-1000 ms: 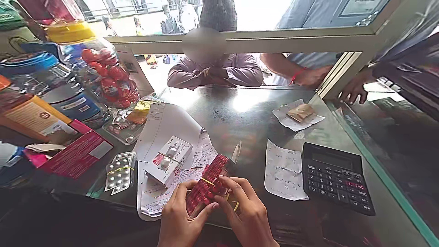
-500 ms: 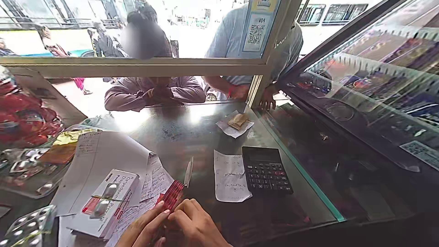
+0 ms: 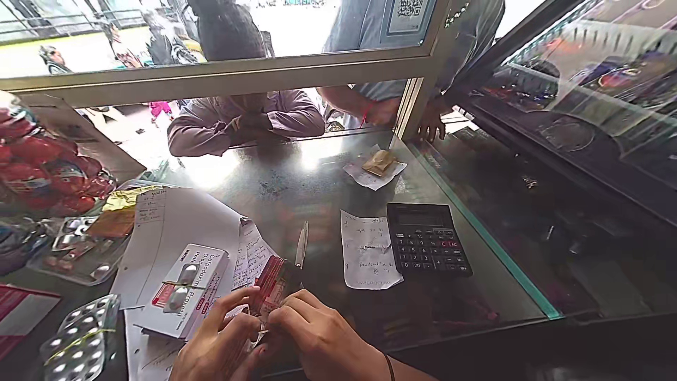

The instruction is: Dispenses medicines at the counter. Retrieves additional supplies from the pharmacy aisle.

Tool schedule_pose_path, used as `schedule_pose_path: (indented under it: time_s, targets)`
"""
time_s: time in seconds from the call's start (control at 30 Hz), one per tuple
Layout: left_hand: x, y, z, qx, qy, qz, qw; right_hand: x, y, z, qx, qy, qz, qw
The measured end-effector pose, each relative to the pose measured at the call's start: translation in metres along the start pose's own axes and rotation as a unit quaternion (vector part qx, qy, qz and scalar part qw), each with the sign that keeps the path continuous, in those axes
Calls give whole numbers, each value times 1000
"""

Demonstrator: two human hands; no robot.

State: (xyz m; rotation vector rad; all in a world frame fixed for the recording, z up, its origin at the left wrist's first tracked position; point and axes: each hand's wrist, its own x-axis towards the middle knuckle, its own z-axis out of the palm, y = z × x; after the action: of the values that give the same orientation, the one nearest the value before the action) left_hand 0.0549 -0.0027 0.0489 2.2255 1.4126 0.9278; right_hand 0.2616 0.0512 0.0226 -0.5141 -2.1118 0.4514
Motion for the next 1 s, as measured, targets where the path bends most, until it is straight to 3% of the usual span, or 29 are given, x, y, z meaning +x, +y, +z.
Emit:
schedule_pose_path:
  time_s: [0.17,0.33,0.47,0.57,0.7,0.87,1.0]
  targets:
    - [-5,4,5,-50,45,0,998,-1,-7,3,-90,26,-13,996]
    - [-9,15,15,42,70,18,996,0,-7,6,-96,20,14,995]
    - [-10,9,10,67,22,46,996,0,5,-4,77,17,36,996]
    - [-12,3,18,22,61,56,996,-1,7,-8,176,31,79,981]
    - [-14,-3,20,-29,80,59,995,-6,5,-5,286,58,160,943]
    - [-12,-1,19,-32,81,58,995,-11,2,-2,368,69,203,905]
    - [-11,-10,16,-134,116,71,982,-10,9,-9,462,62,253,848]
